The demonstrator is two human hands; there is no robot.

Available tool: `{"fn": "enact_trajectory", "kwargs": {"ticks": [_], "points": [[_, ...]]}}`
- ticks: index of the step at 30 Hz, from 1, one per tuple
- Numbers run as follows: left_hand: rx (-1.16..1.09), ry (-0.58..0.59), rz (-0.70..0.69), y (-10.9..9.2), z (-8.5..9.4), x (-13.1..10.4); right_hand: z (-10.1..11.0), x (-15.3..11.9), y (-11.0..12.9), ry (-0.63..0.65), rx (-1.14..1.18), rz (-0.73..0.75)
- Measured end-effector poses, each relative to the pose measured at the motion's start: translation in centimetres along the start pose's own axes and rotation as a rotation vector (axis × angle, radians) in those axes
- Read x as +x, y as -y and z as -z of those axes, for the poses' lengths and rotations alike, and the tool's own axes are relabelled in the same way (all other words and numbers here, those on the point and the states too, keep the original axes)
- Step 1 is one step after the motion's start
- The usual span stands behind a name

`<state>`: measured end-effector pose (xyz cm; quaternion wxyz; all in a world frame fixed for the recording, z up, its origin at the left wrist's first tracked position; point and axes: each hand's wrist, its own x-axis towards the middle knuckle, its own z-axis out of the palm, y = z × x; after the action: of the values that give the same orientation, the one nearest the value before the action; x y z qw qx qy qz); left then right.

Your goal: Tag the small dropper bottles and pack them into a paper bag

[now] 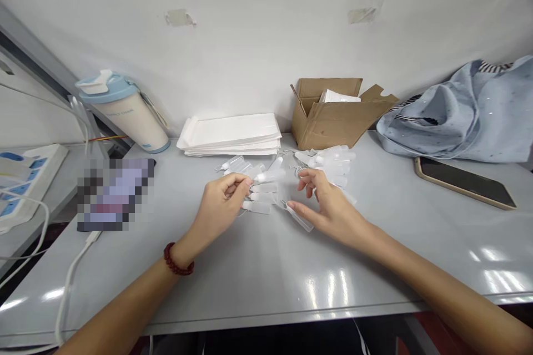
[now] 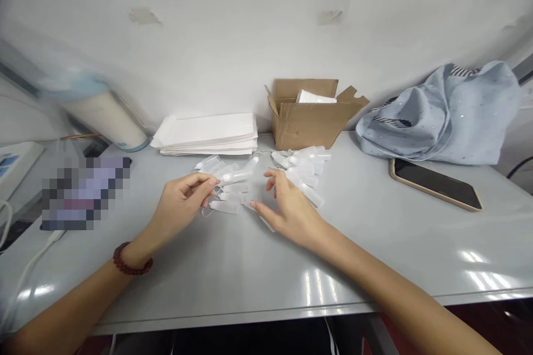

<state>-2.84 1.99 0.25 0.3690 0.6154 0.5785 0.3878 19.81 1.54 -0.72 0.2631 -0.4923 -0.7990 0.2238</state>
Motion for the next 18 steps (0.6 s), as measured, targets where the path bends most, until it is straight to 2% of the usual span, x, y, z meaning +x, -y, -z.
{"fn": "enact_trajectory", "kwargs": {"ticks": [7, 13, 18], "points": [[0.234, -0.078, 0.042, 1.3, -0.1, 0.8, 0.5, -0.3, 0.4, 0.239, -0.132, -0.078], [0.191, -0.09, 0.031, 0.9, -0.2, 0.5, 0.3, -0.1, 0.4, 0.293, -0.147, -0.116], [0.181, -0.041, -0.017, 0.2, -0.3, 0.0, 0.4, -0.1, 0.3, 0.237, -0.043, -0.109]]}}
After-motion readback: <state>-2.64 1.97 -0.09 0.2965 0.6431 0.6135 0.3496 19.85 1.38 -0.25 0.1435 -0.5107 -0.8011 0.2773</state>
